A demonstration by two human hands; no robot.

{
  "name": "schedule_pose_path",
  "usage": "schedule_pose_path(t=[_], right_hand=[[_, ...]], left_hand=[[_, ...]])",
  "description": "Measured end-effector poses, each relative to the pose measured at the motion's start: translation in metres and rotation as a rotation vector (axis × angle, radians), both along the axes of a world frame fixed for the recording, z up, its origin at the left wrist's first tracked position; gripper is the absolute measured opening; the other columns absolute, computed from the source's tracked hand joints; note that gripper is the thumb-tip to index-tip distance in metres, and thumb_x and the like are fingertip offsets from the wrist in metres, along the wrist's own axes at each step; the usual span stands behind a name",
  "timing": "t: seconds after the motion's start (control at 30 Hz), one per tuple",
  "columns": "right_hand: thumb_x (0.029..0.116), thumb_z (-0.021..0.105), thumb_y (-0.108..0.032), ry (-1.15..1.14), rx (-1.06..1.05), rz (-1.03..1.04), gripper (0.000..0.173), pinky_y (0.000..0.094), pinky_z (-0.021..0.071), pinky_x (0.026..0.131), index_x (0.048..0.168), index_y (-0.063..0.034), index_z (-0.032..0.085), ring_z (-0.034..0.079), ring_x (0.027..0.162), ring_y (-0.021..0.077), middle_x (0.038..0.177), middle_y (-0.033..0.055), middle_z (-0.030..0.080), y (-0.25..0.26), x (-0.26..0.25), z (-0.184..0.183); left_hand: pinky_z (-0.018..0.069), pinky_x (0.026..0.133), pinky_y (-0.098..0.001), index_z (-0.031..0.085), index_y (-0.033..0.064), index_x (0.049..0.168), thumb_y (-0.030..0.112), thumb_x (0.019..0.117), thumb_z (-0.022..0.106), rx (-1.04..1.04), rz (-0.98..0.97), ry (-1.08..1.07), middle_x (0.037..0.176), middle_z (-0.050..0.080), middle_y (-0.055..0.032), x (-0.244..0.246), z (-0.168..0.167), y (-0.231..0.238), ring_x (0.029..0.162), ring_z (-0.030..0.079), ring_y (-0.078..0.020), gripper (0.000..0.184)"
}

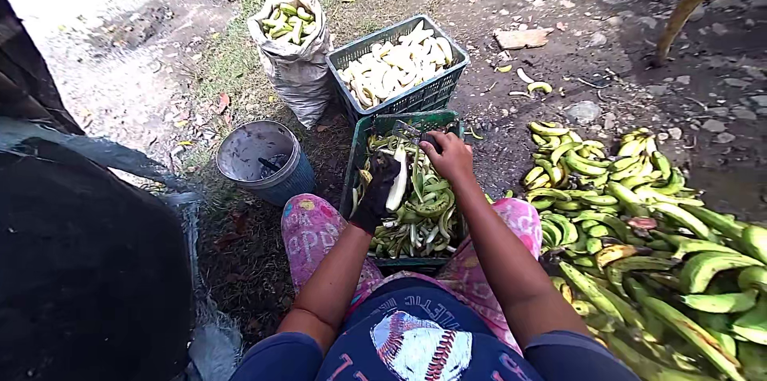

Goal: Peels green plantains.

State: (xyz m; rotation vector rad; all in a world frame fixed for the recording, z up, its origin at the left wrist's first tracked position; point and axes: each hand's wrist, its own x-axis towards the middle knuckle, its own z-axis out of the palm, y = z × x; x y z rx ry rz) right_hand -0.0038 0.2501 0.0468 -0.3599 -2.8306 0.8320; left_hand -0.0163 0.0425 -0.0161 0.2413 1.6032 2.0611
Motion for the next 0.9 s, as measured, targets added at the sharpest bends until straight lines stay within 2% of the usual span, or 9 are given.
schedule_pose_path(t=[0.07, 0.13, 0.2, 0.3, 0.37, 0.47, 0.63, 0.77, 0.9], right_hand=[[0.1014, 0.054, -0.057, 0.072, 0.02, 0.062, 0.052, 0.0632, 0.0465, 0.094, 0.135, -0.0196, 0.067, 0.065, 0.11, 0.0365, 0.115, 0.017, 0.069, -0.021, 0.019, -0.016], [0.0986, 0.057, -0.059, 0.124, 0.033, 0.095, 0.054, 0.0614, 0.0478, 0.092, 0.134, -0.0204, 0.068, 0.065, 0.106, 0.0351, 0.112, 0.0154, 0.069, -0.048, 0.045, -0.042], [0.0968, 0.053, -0.065, 0.148, 0.063, 0.075, 0.058, 0.059, 0.0482, 0.091, 0.133, -0.0222, 0.069, 0.066, 0.104, 0.0342, 0.111, 0.0145, 0.069, -0.068, 0.061, -0.061], [0.0984, 0.052, -0.063, 0.15, 0.051, 0.041, 0.058, 0.0622, 0.0472, 0.092, 0.133, -0.0193, 0.069, 0.065, 0.106, 0.0393, 0.112, 0.019, 0.069, -0.062, 0.048, -0.049], [0.1019, 0.049, -0.06, 0.038, -0.031, -0.018, 0.057, 0.0654, 0.0447, 0.096, 0.139, -0.0201, 0.066, 0.064, 0.113, 0.0417, 0.118, 0.0218, 0.069, -0.04, 0.022, -0.025], [0.1058, 0.044, -0.058, -0.157, -0.165, -0.087, 0.054, 0.0682, 0.0404, 0.101, 0.144, -0.0229, 0.061, 0.059, 0.124, 0.0413, 0.131, 0.0211, 0.065, -0.009, -0.005, 0.003], [0.1011, 0.051, -0.06, 0.043, -0.054, 0.057, 0.054, 0.063, 0.047, 0.093, 0.135, -0.0222, 0.067, 0.064, 0.109, 0.0351, 0.116, 0.0145, 0.069, -0.045, 0.034, -0.041], [0.0968, 0.05, -0.068, 0.178, 0.079, 0.034, 0.061, 0.0598, 0.0477, 0.089, 0.131, -0.0219, 0.07, 0.066, 0.101, 0.0359, 0.108, 0.0157, 0.069, -0.075, 0.062, -0.068], [0.1005, 0.047, -0.064, 0.106, 0.038, 0.031, 0.06, 0.0642, 0.0472, 0.09, 0.137, -0.0204, 0.067, 0.065, 0.105, 0.0402, 0.113, 0.0195, 0.068, -0.053, 0.042, -0.035]], left_hand=[[0.0559, 0.07, -0.0304, 0.056, 0.0216, 0.135, 0.051, 0.1078, 0.036, -0.071, 0.185, 0.064, 0.102, 0.065, -0.0001, -0.003, 0.006, -0.004, 0.08, 0.062, -0.0082, 0.045], [0.0517, 0.095, -0.0416, 0.048, 0.0197, 0.148, 0.045, 0.109, 0.036, -0.162, 0.385, 0.155, 0.134, 0.06, -0.0054, -0.005, 0.017, -0.011, 0.113, 0.059, -0.0146, 0.048], [0.0495, 0.1, -0.0476, 0.043, 0.02, 0.151, 0.043, 0.1085, 0.038, -0.208, 0.511, 0.177, 0.144, 0.055, -0.0071, -0.006, 0.026, -0.012, 0.125, 0.055, -0.0198, 0.049], [0.0507, 0.099, -0.0423, 0.045, 0.0176, 0.15, 0.036, 0.1094, 0.041, -0.225, 0.391, 0.255, 0.14, 0.057, -0.0064, -0.001, 0.03, -0.015, 0.121, 0.057, -0.0164, 0.045], [0.054, 0.086, -0.0362, 0.053, 0.0155, 0.141, 0.037, 0.1108, 0.036, -0.211, 0.202, 0.259, 0.123, 0.063, -0.0067, 0.004, 0.025, -0.015, 0.102, 0.062, -0.013, 0.04], [0.0479, 0.105, -0.0381, 0.045, 0.0142, 0.152, 0.031, 0.1115, 0.034, -0.212, -0.076, 0.27, 0.143, 0.056, -0.009, 0.005, 0.009, -0.013, 0.124, 0.057, -0.0141, 0.045], [0.0555, 0.081, -0.04, 0.057, 0.0203, 0.135, 0.056, 0.1071, 0.031, -0.059, 0.37, 0.014, 0.116, 0.065, -0.0036, -0.011, -0.002, -0.004, 0.098, 0.063, -0.0139, 0.052], [0.0466, 0.099, -0.0603, 0.045, 0.0113, 0.149, 0.034, 0.1066, 0.046, -0.451, 0.509, 0.165, 0.144, 0.053, -0.0179, -0.003, 0.027, -0.006, 0.127, 0.054, -0.0326, 0.048], [0.055, 0.084, -0.0349, 0.056, 0.017, 0.136, 0.042, 0.1102, 0.035, -0.078, 0.285, 0.185, 0.116, 0.065, -0.003, -0.005, 0.014, -0.012, 0.097, 0.062, -0.0103, 0.042]])
